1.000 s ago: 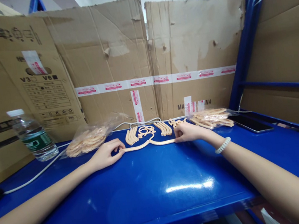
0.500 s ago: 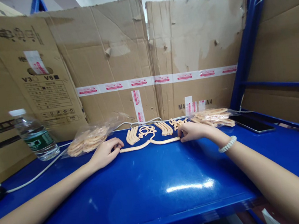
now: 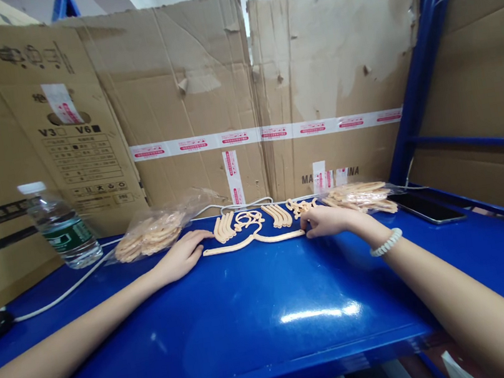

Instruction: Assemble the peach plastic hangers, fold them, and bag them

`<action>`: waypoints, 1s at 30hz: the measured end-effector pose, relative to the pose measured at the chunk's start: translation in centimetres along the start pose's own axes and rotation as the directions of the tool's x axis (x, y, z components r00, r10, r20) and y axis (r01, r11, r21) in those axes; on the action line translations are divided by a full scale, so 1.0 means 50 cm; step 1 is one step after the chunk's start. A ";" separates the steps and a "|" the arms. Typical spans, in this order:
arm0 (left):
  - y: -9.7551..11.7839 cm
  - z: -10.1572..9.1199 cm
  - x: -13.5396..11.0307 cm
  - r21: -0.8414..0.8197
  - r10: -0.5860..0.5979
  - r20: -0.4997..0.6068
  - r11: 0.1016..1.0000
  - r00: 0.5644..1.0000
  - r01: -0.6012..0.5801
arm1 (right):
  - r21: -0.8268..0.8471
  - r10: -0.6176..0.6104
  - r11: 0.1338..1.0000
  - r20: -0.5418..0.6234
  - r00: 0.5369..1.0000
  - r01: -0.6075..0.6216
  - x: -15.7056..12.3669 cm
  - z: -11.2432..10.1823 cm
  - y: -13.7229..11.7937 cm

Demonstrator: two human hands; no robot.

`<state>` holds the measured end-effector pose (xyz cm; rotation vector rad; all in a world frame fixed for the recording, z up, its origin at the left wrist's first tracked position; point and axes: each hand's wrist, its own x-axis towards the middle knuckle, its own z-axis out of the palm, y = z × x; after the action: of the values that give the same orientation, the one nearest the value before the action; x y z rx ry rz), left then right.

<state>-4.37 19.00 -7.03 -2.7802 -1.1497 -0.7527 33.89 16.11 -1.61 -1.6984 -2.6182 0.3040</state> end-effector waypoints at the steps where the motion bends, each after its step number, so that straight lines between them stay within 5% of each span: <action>1: -0.002 0.001 0.000 0.000 0.000 0.007 1.000 1.000 0.000 | 0.001 0.000 1.000 0.003 1.000 0.000 0.000 0.000 -0.001; 16: -0.011 0.010 0.005 -0.010 0.084 0.053 0.996 0.995 -0.084 | -0.051 -0.012 0.999 0.001 1.000 0.012 -0.002 -0.004 -0.010; 24: -0.013 0.013 0.002 0.020 0.063 0.041 0.998 0.997 -0.064 | 0.023 -0.075 0.996 -0.396 0.915 0.092 0.027 -0.001 0.012; 30: -0.010 0.011 -0.001 0.043 0.026 0.030 0.999 0.999 -0.028 | -0.008 -0.112 0.993 -0.415 0.903 0.119 0.119 0.001 -0.048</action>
<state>-4.50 19.47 -7.61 -2.7746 -1.1168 -0.6784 29.26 20.51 -1.84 -1.4034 -2.3744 -0.0372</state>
